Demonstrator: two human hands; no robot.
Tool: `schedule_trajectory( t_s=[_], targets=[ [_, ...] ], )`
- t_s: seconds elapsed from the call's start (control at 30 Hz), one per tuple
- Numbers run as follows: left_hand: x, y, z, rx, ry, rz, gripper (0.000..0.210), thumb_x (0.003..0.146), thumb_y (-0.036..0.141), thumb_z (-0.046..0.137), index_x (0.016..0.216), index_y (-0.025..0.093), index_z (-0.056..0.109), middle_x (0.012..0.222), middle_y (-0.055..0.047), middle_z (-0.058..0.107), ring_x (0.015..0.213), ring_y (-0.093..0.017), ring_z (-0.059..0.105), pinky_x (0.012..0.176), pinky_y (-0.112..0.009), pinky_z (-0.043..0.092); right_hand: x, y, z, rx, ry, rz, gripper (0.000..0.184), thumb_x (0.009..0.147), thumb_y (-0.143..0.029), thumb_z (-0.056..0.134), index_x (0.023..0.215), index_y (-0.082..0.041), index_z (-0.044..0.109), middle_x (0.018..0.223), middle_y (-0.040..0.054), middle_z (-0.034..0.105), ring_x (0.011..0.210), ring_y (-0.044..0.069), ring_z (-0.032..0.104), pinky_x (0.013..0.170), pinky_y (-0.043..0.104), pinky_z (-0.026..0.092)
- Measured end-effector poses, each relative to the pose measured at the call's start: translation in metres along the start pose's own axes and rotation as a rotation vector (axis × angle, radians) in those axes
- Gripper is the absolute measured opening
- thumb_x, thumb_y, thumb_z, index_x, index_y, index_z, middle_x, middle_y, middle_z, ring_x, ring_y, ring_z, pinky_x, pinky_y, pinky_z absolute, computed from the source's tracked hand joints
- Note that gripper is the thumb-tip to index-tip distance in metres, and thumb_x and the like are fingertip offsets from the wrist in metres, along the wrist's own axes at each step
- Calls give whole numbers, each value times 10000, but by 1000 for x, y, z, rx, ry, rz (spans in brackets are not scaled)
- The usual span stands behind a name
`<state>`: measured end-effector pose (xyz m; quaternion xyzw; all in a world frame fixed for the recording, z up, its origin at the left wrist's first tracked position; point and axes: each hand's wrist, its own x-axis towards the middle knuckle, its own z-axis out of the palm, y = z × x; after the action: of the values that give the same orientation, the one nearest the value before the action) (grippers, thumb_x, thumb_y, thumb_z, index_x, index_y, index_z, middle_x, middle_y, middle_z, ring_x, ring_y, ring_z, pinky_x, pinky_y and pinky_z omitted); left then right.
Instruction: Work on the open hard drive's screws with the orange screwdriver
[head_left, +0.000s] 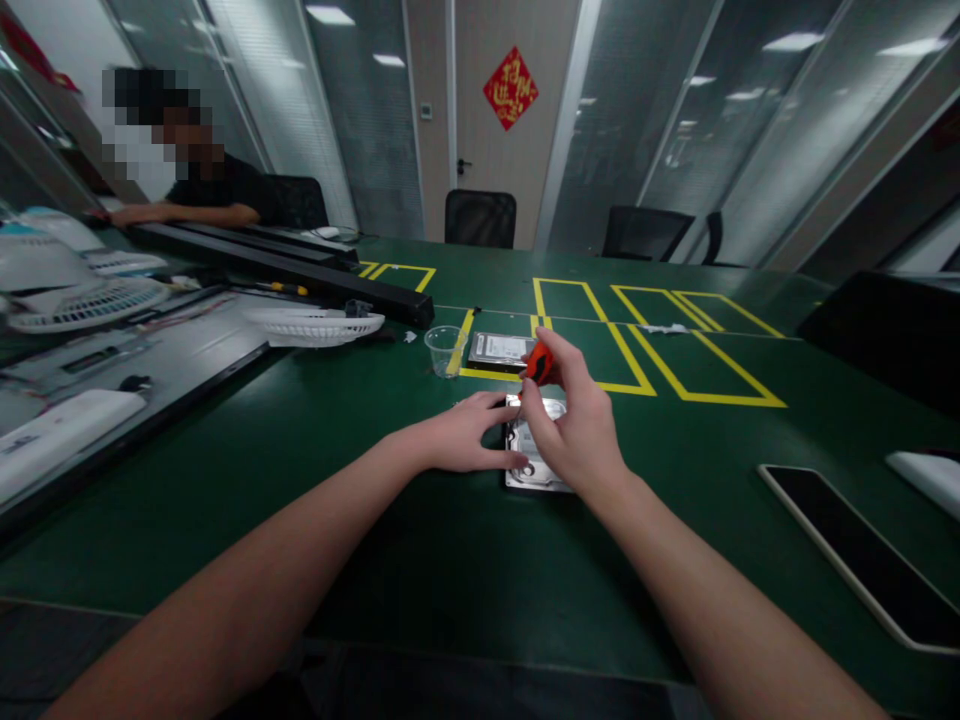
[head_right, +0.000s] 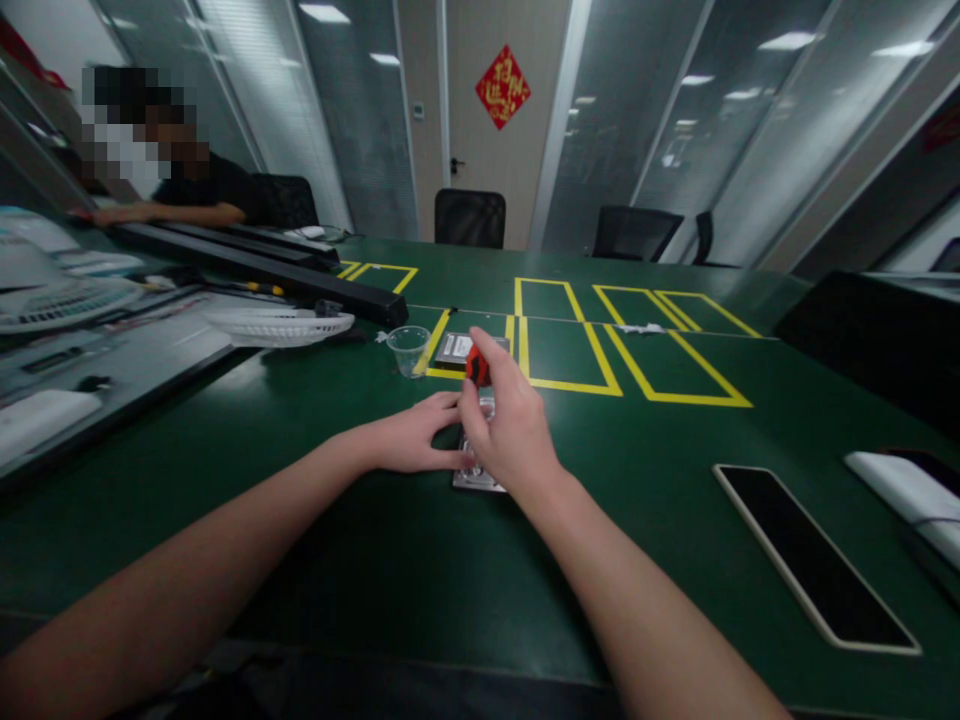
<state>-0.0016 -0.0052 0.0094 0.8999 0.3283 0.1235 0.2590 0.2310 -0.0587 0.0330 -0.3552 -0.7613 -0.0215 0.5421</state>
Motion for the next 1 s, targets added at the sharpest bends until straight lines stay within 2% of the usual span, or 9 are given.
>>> schedule_trajectory(
  t_s=[0.07,0.13,0.3,0.5,0.57,0.67,0.73,0.9,1.0],
  targets=[
    [0,0,0,0,5,11,936,1125,826,900,1879,310,695,2056,-221,521,1899,-562,504,1581,-791,412,-1,1,0,-16,-6,16,666,1208,-226,674,1860,-333,588,1627,156,849,1294,343,893,1174,608,793],
    [0,-1,0,4,9,13,939,1122,841,894,1869,302,709,2052,-220,529,1899,-565,503,1587,-787,406,0,1,-1,-45,10,13,639,1189,-270,740,1816,-334,631,1541,143,857,1268,348,876,1126,597,803],
    [-1,-1,0,12,-5,-2,989,1128,878,871,1923,331,656,2104,-197,455,1950,-560,426,1604,-789,370,3,2,-2,-58,41,9,588,1173,-253,781,1748,-344,696,1360,92,859,1079,298,837,974,516,804],
    [0,-2,1,1,12,3,1014,1120,842,906,1940,311,632,2068,-206,505,1920,-534,479,1608,-743,385,1,0,-2,-31,16,-20,653,1176,-189,670,1816,-301,607,1597,161,846,1250,337,880,1123,587,797],
    [0,-2,1,7,10,-8,992,1112,844,910,1910,306,669,2061,-212,512,1911,-541,493,1600,-741,404,2,0,-3,-48,20,-8,624,1165,-216,718,1776,-310,631,1541,148,850,1254,347,868,1111,595,797],
    [0,-1,0,16,-9,-24,985,1113,876,882,1899,318,681,2080,-208,485,1930,-557,463,1592,-774,403,4,1,-5,-73,43,20,545,1150,-285,823,1680,-323,701,1385,110,846,1126,325,835,1003,551,798],
    [-1,-1,-1,15,-12,-26,995,1116,885,870,1908,317,670,2096,-211,458,1946,-563,433,1596,-794,381,5,0,-4,-69,53,16,518,1156,-270,812,1662,-323,719,1369,107,849,1111,317,830,986,535,792],
    [-2,-5,-1,-5,-7,-15,988,1112,871,886,1892,301,679,2060,-218,515,1928,-547,468,1605,-776,376,4,-4,1,-12,-14,-4,595,1219,-206,643,1804,-314,630,1538,141,856,1256,326,855,1136,560,774],
    [-2,-8,-1,-21,-9,3,962,1115,854,889,1878,302,690,2048,-216,534,1910,-547,494,1590,-788,398,4,-3,2,-14,-10,8,605,1223,-192,622,1819,-296,622,1524,140,850,1252,310,848,1148,538,765]
  ],
)
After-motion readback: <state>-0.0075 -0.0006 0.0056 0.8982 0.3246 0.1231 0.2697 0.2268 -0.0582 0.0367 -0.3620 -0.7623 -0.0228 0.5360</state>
